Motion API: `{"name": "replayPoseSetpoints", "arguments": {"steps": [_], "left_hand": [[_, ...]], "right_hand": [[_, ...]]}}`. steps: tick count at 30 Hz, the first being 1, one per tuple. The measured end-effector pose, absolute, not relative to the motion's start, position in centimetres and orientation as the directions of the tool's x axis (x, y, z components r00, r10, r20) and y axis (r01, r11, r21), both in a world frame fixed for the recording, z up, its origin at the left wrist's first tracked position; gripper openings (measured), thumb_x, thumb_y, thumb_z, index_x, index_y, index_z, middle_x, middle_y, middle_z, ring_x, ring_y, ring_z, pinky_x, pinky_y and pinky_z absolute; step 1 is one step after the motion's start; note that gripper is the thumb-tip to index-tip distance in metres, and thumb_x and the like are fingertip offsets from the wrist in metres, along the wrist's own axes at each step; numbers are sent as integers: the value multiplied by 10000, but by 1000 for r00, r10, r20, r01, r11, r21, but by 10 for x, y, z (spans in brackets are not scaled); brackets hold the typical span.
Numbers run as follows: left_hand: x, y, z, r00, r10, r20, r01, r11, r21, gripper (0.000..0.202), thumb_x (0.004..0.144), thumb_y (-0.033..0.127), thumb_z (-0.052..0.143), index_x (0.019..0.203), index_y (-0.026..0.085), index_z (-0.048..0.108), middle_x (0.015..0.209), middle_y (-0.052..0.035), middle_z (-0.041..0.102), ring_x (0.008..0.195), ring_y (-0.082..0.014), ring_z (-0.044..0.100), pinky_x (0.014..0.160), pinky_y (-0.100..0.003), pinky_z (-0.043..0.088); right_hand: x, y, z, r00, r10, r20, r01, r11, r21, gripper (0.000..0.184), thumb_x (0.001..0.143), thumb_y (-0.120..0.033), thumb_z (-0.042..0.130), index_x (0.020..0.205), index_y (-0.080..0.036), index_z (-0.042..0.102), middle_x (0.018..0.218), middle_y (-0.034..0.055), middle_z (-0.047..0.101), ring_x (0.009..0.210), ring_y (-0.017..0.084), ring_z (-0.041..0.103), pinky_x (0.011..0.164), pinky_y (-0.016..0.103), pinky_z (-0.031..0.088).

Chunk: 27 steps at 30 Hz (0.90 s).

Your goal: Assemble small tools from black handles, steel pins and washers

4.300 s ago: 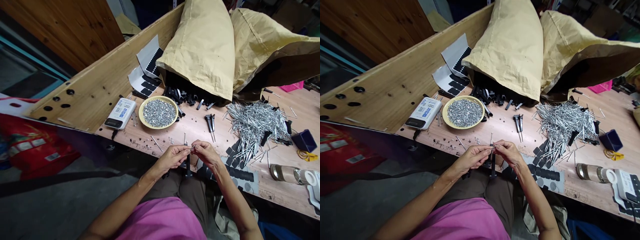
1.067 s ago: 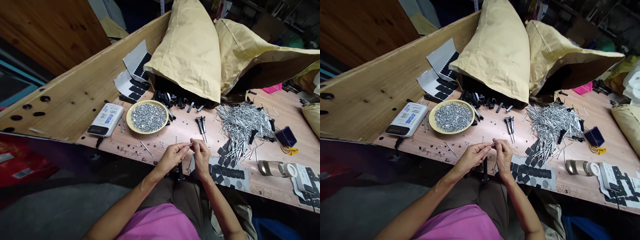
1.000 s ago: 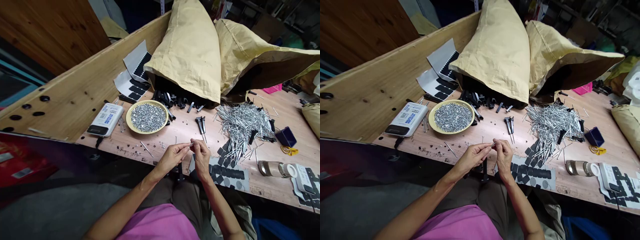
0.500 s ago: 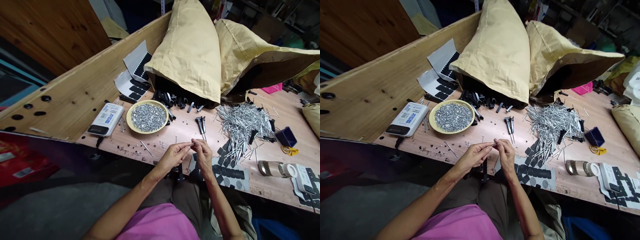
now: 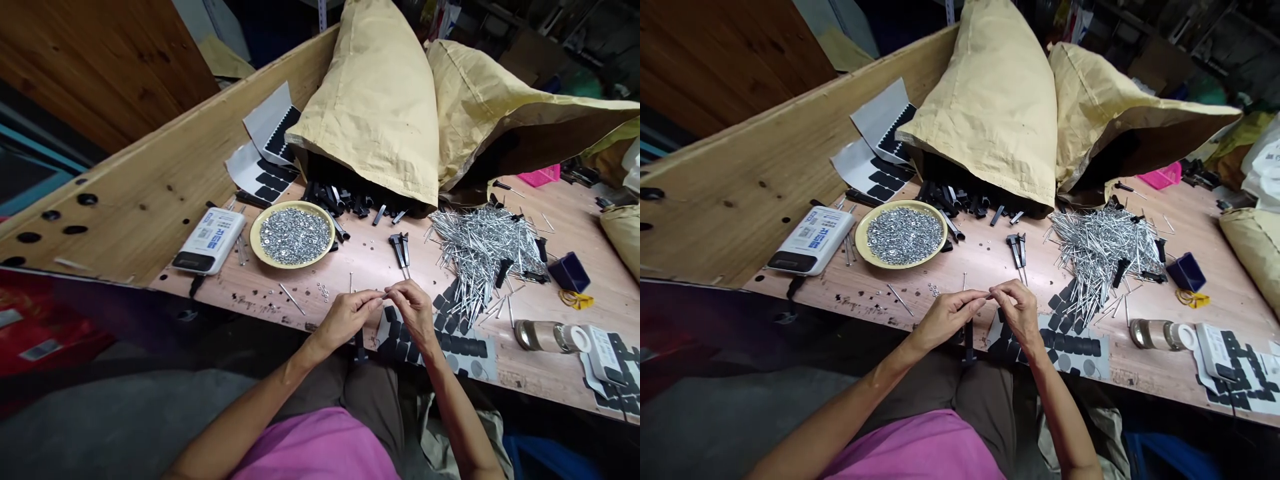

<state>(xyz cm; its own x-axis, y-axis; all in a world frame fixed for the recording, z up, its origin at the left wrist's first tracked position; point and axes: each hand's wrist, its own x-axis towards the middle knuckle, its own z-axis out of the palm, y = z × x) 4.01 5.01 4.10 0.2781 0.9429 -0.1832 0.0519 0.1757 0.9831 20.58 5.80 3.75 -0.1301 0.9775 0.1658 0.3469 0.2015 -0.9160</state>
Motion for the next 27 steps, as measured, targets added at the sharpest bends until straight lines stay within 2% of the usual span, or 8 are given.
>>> {"name": "replayPoseSetpoints", "arguments": {"steps": [2,7,12,16,18,20,24,27], "left_hand": [[42,50,41,258,958,-126,92,105,990,291,799,344,550,929,165,738,854,-63,731,804,-194,639,693,-257,489],[41,50,39,297,948,-116,102,90,991,296,823,307,517,961,152,727,805,-54,732,775,-191,656,641,-245,496],[47,45,36,185,981,-57,137,32,990,250,808,295,532,887,179,738,897,-69,741,854,-206,670,772,-267,500],[48,45,38,156,983,-98,97,84,992,304,827,336,513,933,148,728,767,-50,706,682,-156,618,626,-228,474],[46,47,39,162,978,-128,76,116,990,356,836,379,505,978,129,716,685,-26,663,578,-121,540,538,-207,424],[43,48,39,170,976,-133,73,122,990,383,836,402,507,989,119,713,638,-8,625,532,-102,482,497,-197,385],[41,46,36,171,980,-102,106,85,991,359,827,386,510,946,122,721,638,-12,628,556,-112,507,510,-200,393],[42,44,32,141,989,-53,140,33,990,319,821,354,509,908,138,727,681,-20,664,595,-124,552,564,-206,430]], "right_hand": [[203,57,36,-79,983,166,349,183,-919,245,844,-420,604,703,-236,683,723,25,652,723,168,621,686,304,500],[199,57,32,-71,993,92,197,105,-975,217,826,-449,614,820,-238,666,833,15,620,703,142,612,702,299,508],[191,56,27,16,986,164,342,148,-928,289,838,-454,595,671,-218,587,668,-7,564,671,148,559,673,293,473],[185,53,25,14,973,231,347,212,-914,314,906,-477,467,896,-228,658,885,44,624,868,175,594,800,325,488],[185,53,26,-4,983,184,275,178,-945,348,935,-466,408,1050,-245,652,1020,61,622,956,176,597,862,338,485],[186,54,26,-16,992,128,211,129,-969,330,927,-452,439,1098,-260,646,1070,60,612,985,174,597,887,338,480],[190,58,26,-57,995,86,194,96,-976,219,854,-423,584,920,-249,699,915,36,617,937,176,592,886,335,462],[190,60,26,-42,997,63,191,70,-979,231,785,-442,661,710,-223,649,794,13,579,842,170,576,836,329,466]]}}
